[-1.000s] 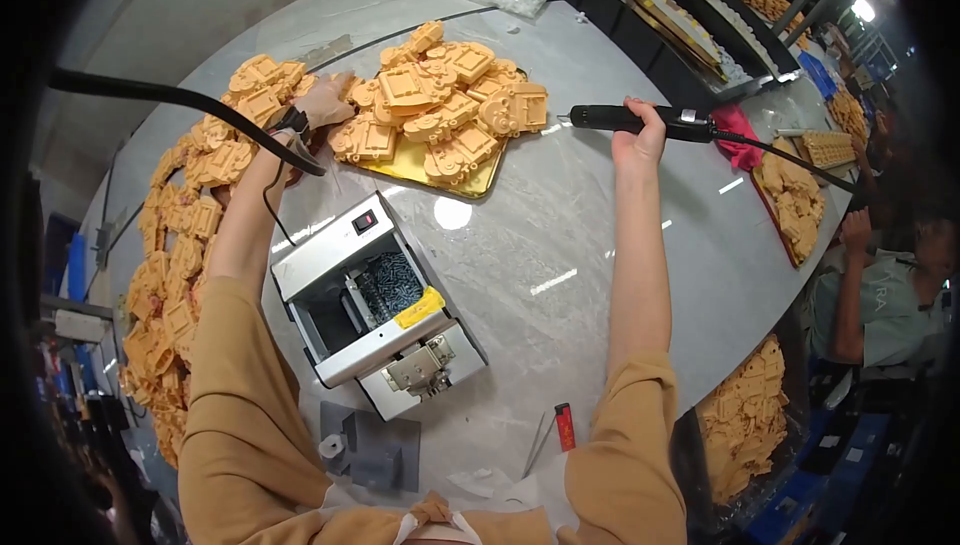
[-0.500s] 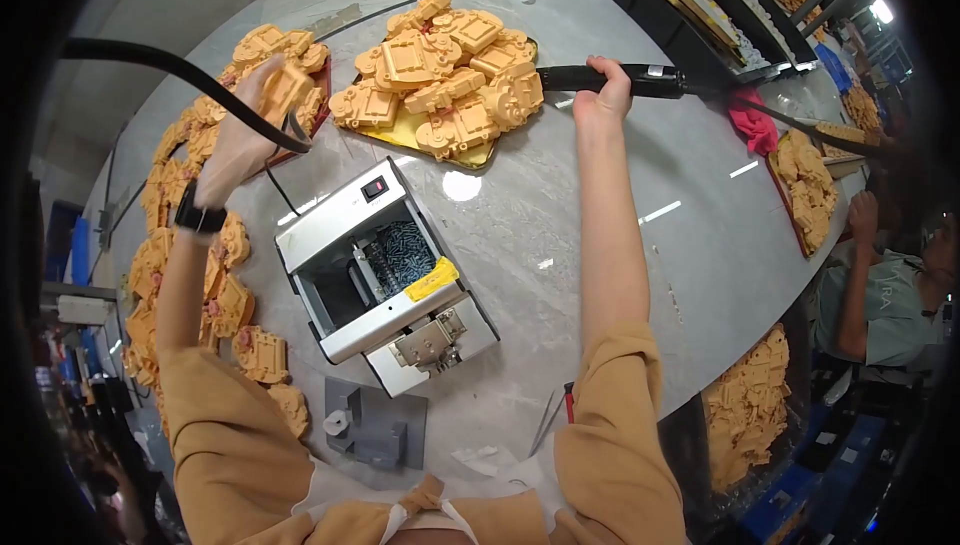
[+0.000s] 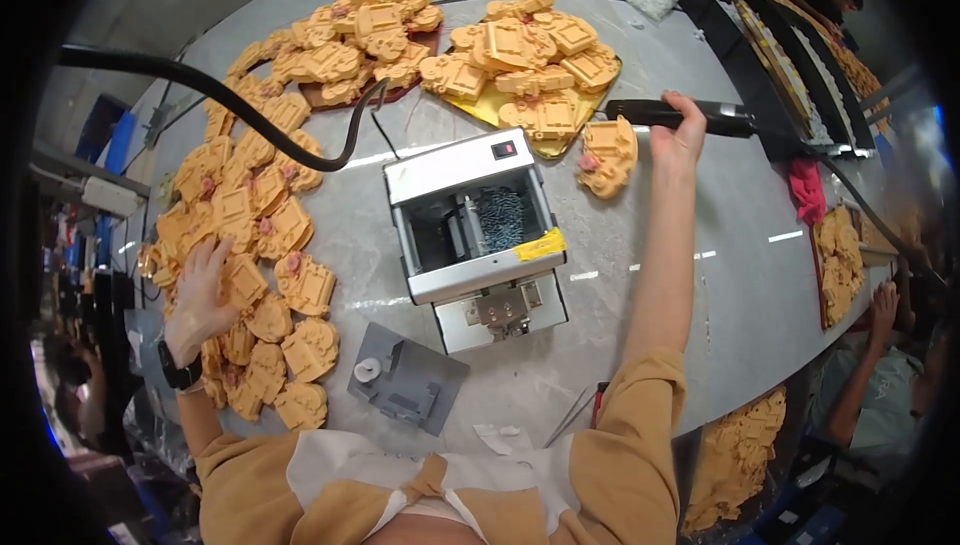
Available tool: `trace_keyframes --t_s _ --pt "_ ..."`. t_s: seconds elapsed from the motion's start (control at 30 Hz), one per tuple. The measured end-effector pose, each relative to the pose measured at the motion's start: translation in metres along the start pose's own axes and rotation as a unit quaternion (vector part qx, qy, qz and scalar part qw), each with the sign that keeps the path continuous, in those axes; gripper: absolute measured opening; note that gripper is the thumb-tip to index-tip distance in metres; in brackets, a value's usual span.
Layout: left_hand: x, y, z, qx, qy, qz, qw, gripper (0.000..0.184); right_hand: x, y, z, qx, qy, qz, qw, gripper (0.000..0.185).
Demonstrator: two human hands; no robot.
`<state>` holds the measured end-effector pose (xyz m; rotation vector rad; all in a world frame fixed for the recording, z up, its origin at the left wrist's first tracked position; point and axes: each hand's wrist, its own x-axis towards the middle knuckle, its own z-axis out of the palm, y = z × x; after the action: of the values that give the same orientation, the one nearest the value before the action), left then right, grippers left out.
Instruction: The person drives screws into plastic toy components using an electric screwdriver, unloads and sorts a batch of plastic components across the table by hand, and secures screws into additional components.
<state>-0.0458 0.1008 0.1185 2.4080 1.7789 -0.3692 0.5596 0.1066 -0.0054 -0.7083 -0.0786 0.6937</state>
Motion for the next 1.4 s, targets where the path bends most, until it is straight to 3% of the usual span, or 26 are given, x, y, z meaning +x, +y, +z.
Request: trace_keyframes --t_s 0.07,0.13,0.27,0.37,0.4,0.47,0.5,0.57,0.6,0.67,0.73,0.87,1.03,1.07,1.17,1.23,1.27,1.33,1.37,1.4 --pt "-0.005 0.014 -0.008 0.054 0.154 0.066 0.984 0.071 0.001 -0.007 -0.005 0.027 0.034 -0.007 0.999 0.021" --pt "-0.003 0.032 -0.024 -0.009 0.189 0.153 0.970 0.068 -0.006 -0.013 -0.006 0.027 0.046 -0.014 0.999 0.020" --pt "0.043 0.040 -0.016 -0.039 0.207 0.261 0.942 0.060 -0.030 -0.020 -0.006 0.016 0.043 -0.048 0.998 0.022" --pt "0.078 0.049 0.005 -0.051 0.234 0.267 0.934 0.051 -0.059 -0.043 -0.021 0.011 0.041 -0.101 0.994 0.024" --pt "0.081 0.060 -0.003 -0.120 0.223 0.378 0.891 0.045 -0.066 -0.055 -0.030 -0.005 0.029 -0.128 0.991 0.022" --pt "0.101 0.093 -0.009 -0.170 0.199 0.452 0.853 0.042 -0.085 -0.074 -0.043 -0.040 0.027 -0.182 0.982 0.020" --pt "0.127 0.108 -0.004 -0.183 0.236 0.484 0.823 0.041 -0.092 -0.081 -0.051 -0.061 0.031 -0.181 0.981 0.020" --pt "0.178 0.135 0.007 -0.249 0.144 0.431 0.855 0.039 -0.114 -0.088 -0.058 -0.103 0.052 -0.161 0.980 0.020" --pt "0.194 0.152 0.010 -0.375 0.030 0.420 0.826 0.040 -0.128 -0.086 -0.061 -0.084 0.041 -0.142 0.985 0.021" --pt "0.204 0.188 0.005 -0.469 -0.009 0.397 0.789 0.041 -0.151 -0.078 -0.065 -0.069 0.044 -0.119 0.990 0.021" --pt "0.215 0.219 -0.001 -0.570 -0.209 0.360 0.709 0.043 -0.159 -0.066 -0.067 -0.027 0.045 -0.072 0.996 0.018" --pt "0.233 0.268 -0.004 -0.463 -0.396 0.410 0.679 0.052 -0.164 -0.033 -0.036 0.033 0.058 -0.018 0.998 0.021" --pt "0.236 0.300 0.000 -0.329 -0.394 0.425 0.745 0.065 -0.143 -0.024 -0.034 0.066 0.036 0.022 0.997 0.019" --pt "0.246 0.303 0.009 -0.369 -0.459 0.410 0.696 0.064 -0.147 -0.028 -0.026 0.089 0.017 0.027 0.996 0.019" --pt "0.244 0.310 0.020 -0.375 -0.534 0.375 0.658 0.060 -0.141 -0.021 -0.012 0.112 -0.006 0.043 0.993 0.019" --pt "0.231 0.313 0.017 -0.399 -0.448 0.325 0.731 0.054 -0.144 -0.015 0.010 0.090 -0.017 0.021 0.996 0.021" --pt "0.233 0.312 0.021 -0.399 -0.448 0.324 0.732 0.054 -0.137 -0.014 0.014 0.120 -0.035 0.039 0.991 0.021" --pt "0.241 0.307 0.027 -0.523 -0.490 0.323 0.618 0.033 -0.136 -0.011 0.028 0.126 -0.044 0.053 0.990 0.020" --pt "0.245 0.314 0.024 -0.342 -0.315 0.450 0.762 0.031 -0.138 -0.012 0.038 0.126 -0.047 0.055 0.989 0.020" --pt "0.258 0.309 0.038 -0.366 -0.258 0.557 0.699 0.032 -0.142 -0.014 0.048 0.152 -0.059 0.068 0.984 0.020"
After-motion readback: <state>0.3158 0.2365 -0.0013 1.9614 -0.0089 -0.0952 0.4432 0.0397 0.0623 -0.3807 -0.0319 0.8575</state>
